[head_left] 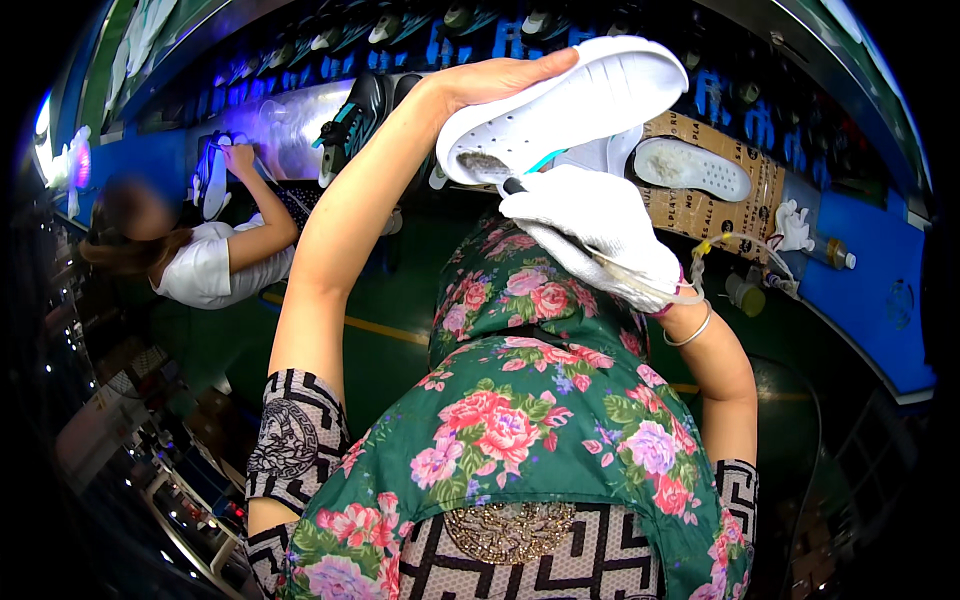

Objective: The person applies a liquid from a brush to the soles of white shoe components while holding them in one hand, then places the items onto a shelf above the work area.

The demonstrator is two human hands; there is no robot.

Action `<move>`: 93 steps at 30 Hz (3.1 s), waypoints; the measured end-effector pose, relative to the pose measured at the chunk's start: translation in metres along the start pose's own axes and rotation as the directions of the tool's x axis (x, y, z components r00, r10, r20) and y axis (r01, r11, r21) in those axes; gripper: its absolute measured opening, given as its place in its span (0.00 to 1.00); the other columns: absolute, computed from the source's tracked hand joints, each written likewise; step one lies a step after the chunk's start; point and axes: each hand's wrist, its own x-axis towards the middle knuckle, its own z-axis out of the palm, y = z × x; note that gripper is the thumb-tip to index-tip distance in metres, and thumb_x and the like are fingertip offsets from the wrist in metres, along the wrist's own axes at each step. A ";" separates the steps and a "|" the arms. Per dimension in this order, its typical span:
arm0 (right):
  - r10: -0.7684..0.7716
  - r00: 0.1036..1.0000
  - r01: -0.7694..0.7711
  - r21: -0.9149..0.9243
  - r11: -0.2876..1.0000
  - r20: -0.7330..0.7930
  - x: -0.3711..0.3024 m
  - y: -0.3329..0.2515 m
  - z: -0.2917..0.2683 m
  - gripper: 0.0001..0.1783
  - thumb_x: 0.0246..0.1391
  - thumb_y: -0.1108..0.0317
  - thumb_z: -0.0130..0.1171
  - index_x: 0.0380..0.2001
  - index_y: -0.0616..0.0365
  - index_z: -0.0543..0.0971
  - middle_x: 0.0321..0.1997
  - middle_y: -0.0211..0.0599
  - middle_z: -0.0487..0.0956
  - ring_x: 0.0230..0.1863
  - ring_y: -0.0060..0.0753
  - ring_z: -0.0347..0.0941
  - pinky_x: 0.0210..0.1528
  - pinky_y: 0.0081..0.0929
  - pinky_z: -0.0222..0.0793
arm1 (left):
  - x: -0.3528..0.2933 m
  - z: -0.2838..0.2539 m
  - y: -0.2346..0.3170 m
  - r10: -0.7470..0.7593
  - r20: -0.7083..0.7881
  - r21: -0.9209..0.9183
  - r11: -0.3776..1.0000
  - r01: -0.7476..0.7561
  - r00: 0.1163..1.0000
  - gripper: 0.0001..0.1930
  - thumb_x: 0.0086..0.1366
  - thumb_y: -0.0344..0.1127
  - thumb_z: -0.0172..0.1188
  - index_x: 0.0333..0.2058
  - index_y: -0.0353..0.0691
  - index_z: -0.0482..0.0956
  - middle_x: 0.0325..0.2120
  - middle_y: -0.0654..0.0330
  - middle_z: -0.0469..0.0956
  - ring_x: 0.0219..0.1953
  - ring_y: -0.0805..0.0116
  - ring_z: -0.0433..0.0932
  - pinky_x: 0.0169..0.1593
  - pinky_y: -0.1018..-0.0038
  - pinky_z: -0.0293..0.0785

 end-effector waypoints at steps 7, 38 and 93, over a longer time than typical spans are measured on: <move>0.060 0.998 -0.060 0.008 0.998 0.004 -0.001 0.016 -0.003 0.11 0.50 0.69 0.64 0.39 0.50 0.84 0.36 0.36 0.83 0.38 0.37 0.80 0.43 0.31 0.75 | 0.005 0.001 0.010 0.033 0.048 0.381 0.923 -0.049 0.998 0.47 0.54 0.78 0.49 0.53 0.38 0.77 0.54 0.43 0.73 0.56 0.52 0.73 0.55 0.64 0.71; 0.279 0.896 -0.310 -0.039 0.950 -0.346 0.005 0.007 -0.040 0.09 0.45 0.78 0.67 0.34 0.64 0.82 0.31 0.37 0.80 0.34 0.29 0.77 0.39 0.23 0.71 | -0.019 0.046 -0.066 0.525 0.005 -0.997 0.065 -0.034 0.851 0.31 0.70 0.60 0.41 0.64 0.47 0.62 0.61 0.53 0.64 0.60 0.49 0.68 0.59 0.44 0.67; 0.581 0.769 -0.338 0.603 0.722 -0.265 -0.020 -0.003 -0.010 0.18 0.47 0.72 0.67 0.44 0.54 0.82 0.41 0.39 0.83 0.38 0.36 0.81 0.41 0.25 0.75 | 0.030 0.068 -0.049 0.594 -0.060 -0.971 0.152 -0.185 0.802 0.56 0.49 0.84 0.42 0.58 0.35 0.66 0.47 0.41 0.72 0.48 0.46 0.74 0.49 0.44 0.74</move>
